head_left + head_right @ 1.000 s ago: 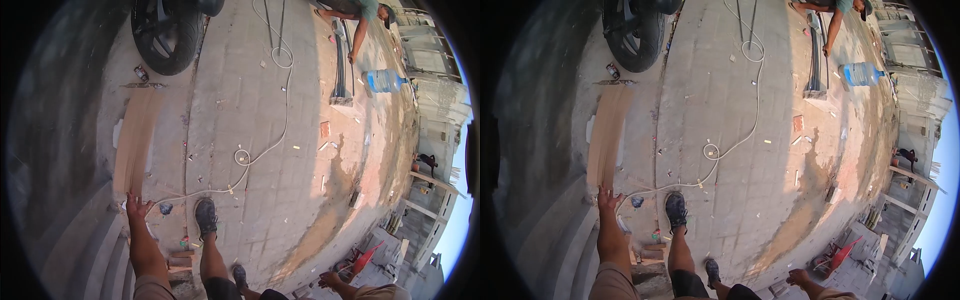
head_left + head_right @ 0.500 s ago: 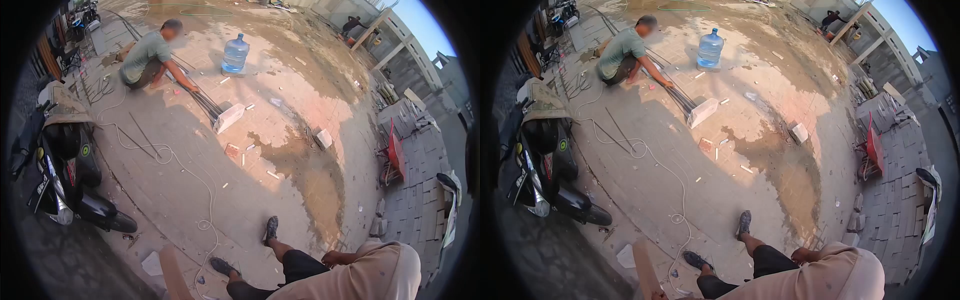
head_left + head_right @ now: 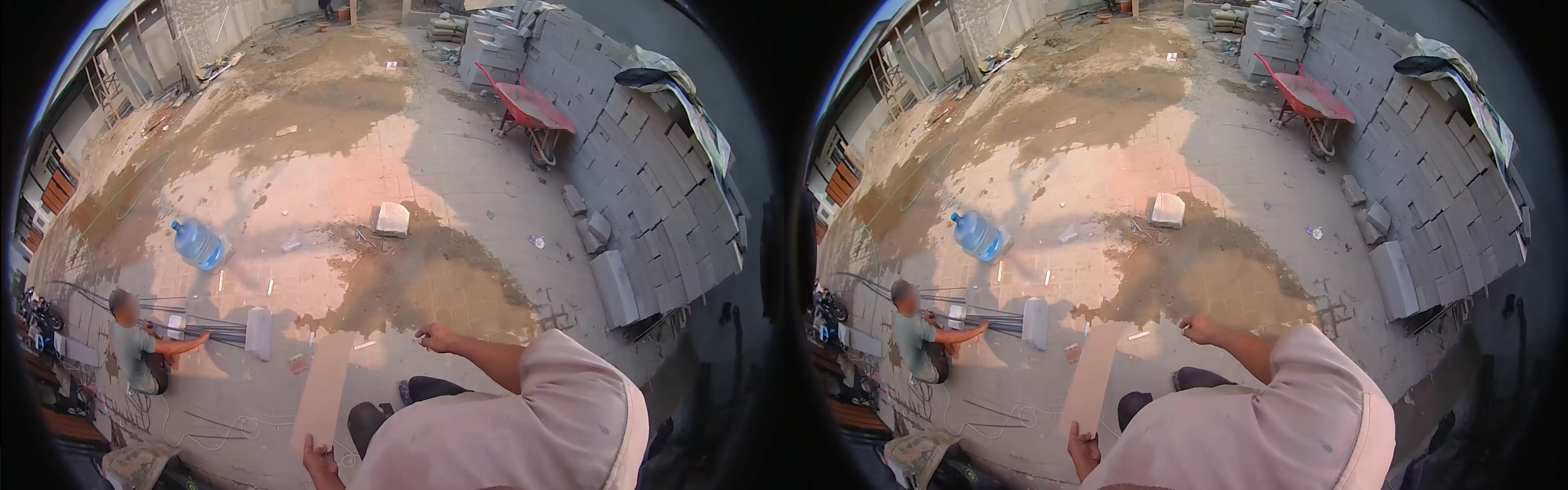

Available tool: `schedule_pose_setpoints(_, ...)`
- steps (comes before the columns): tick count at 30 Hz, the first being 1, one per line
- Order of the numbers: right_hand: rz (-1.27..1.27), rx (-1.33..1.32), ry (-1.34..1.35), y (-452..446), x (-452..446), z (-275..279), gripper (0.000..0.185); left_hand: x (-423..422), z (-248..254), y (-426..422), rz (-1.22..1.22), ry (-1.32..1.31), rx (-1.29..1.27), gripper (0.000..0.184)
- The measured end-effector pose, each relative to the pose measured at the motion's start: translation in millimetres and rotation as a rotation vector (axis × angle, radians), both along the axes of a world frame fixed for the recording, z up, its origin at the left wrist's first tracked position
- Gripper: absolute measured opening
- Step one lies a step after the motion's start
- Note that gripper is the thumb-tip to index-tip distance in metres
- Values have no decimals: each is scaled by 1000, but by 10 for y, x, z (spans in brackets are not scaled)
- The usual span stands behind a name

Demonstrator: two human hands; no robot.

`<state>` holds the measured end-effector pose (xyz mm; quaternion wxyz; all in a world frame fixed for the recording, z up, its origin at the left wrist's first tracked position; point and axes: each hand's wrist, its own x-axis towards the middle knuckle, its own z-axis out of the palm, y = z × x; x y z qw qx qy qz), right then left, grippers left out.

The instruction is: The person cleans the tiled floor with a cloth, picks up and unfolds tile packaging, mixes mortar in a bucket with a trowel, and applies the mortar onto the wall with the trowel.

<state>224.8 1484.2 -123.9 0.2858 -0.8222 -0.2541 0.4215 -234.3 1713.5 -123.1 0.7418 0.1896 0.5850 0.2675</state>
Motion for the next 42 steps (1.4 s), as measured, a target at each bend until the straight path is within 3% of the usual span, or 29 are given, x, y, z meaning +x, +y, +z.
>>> schedule_pose_setpoints(5,-457,-183,-123,-822,1120,-445,34,1565,208,749,-128,23,45,76)
schedule_pose_setpoints(6,-642,-204,-37,-1100,1241,-497,34,1844,218,924,-150,78,76,75)
schedule_pose_setpoints(8,-882,-220,80,-1572,1341,-89,32,2372,160,1324,-203,132,110,74)
schedule_pose_setpoints(9,-989,-203,60,-1920,1354,-290,26,2653,67,1532,-268,143,135,72)
schedule_pose_setpoints(11,-1185,-325,59,-2338,1243,-98,15,3275,-100,2011,-356,152,172,71)
schedule_pose_setpoints(12,-1235,-333,85,-2897,1151,-708,15,3657,-178,2214,-415,125,203,69)
schedule_pose_setpoints(14,-101,-1007,-414,-3339,760,-1205,14,4191,-168,2473,-477,108,221,66)
schedule_pose_setpoints(16,23,-1149,-29,-3084,507,-638,8,5080,-7,2662,-637,135,293,63)
schedule_pose_setpoints(21,306,-762,-238,-2602,235,-966,25,6958,346,2723,-823,155,440,61)
schedule_pose_setpoints(22,45,-469,-371,-2385,299,-1061,23,7351,327,2695,-831,144,471,59)
schedule_pose_setpoints(23,-373,-368,-59,-2144,509,-967,21,7713,312,2660,-829,146,479,59)
schedule_pose_setpoints(24,-992,-307,367,-1930,723,-874,20,8044,286,2616,-836,106,503,59)
schedule_pose_setpoints(26,-1299,-210,522,-1677,1178,-799,17,8701,246,2446,-861,55,533,57)
schedule_pose_setpoints(29,-1348,-176,554,-1620,1982,-752,15,9428,323,2161,-862,153,634,54)
schedule_pose_setpoints(33,-1433,-135,547,-1961,3080,-671,17,10084,29,1985,-803,271,715,52)
schedule_pose_setpoints(40,-1747,133,348,-2970,5465,-340,24,10587,-144,1959,-822,459,995,45)
schedule_pose_setpoints(42,-1716,59,215,-3074,6244,-128,24,10785,-134,1961,-631,378,925,37)
